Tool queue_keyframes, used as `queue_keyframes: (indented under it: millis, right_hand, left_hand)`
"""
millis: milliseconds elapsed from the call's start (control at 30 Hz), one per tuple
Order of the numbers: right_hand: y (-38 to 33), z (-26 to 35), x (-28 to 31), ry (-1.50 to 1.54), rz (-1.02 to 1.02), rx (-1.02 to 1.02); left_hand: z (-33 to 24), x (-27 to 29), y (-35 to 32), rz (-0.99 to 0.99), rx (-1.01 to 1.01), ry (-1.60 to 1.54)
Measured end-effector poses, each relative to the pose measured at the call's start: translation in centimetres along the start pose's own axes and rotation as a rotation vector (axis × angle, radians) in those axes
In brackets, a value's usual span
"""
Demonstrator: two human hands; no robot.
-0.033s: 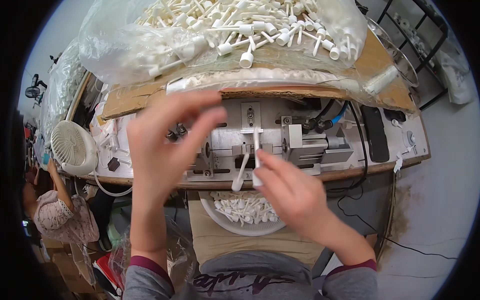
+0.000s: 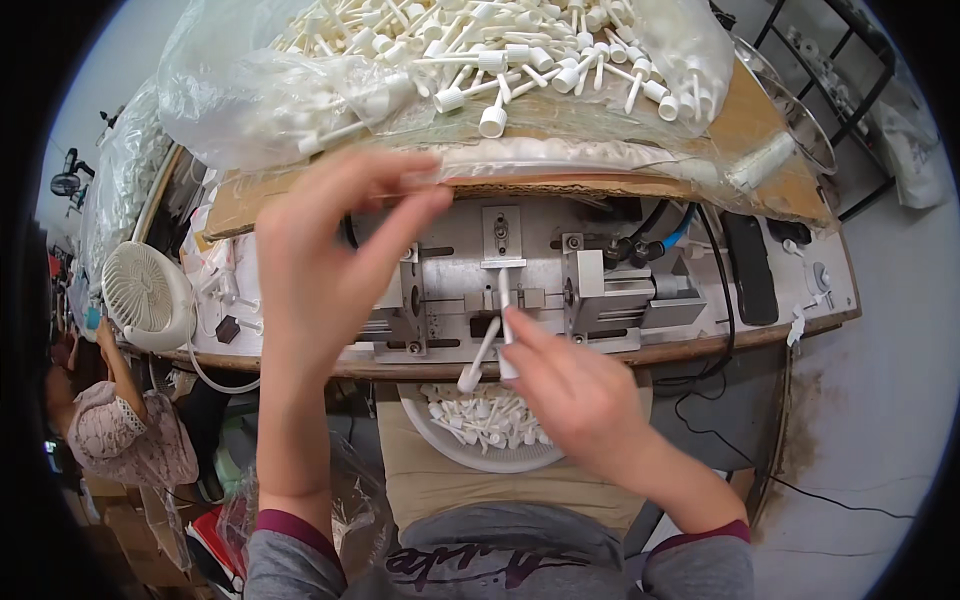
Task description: The recorder is assembling small plastic sprayer components using a specialized fixture or machine.
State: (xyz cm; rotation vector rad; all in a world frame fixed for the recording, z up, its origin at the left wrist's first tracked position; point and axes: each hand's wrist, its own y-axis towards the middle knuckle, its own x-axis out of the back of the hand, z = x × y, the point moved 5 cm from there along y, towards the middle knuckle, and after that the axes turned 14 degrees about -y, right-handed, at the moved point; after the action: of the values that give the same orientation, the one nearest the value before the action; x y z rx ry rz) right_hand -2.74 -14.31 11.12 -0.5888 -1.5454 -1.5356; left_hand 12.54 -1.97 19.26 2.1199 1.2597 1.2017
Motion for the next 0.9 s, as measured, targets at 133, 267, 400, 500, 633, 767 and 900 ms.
queue_keyframes:
  millis: [133,267,400,500,633,767,900]
  right_hand:
    - [0.2,2.0,-2.3,-0.262,0.145,0.096]
    - [2.0,2.3,-2.8,-0.341,0.227,0.131]
    - [2.7,2.3,-2.6,-0.321,0.282,0.169]
    - [2.8,1.7,-2.2,-0.264,0.33,0.151]
    - [5.7,-1.4,0.6,0.146,0.377,-0.032]
    - [13.5,-9.6,3.1,-0.026,-0.162,-0.278]
    - [19.1,-18.4,0.8,-0.263,0.049,-0.282]
  left_hand:
    - [2.9,-2.6,4.4,-0.021,-0.052,0.087]
    - [5.5,-5.5,6.3,0.219,0.261,0.015]
    - [5.8,-4.7,6.3,0.204,0.467,-0.29]
    - [4.3,-2.7,5.0,0.131,0.584,-0.621]
    - [2.8,0.5,0.7,0.038,0.567,-0.803]
    - [-0.2,0.3,-3.8,0.097,0.253,-0.451]
    - [-2.0,-2.9,-8.7,0.295,0.099,-0.161]
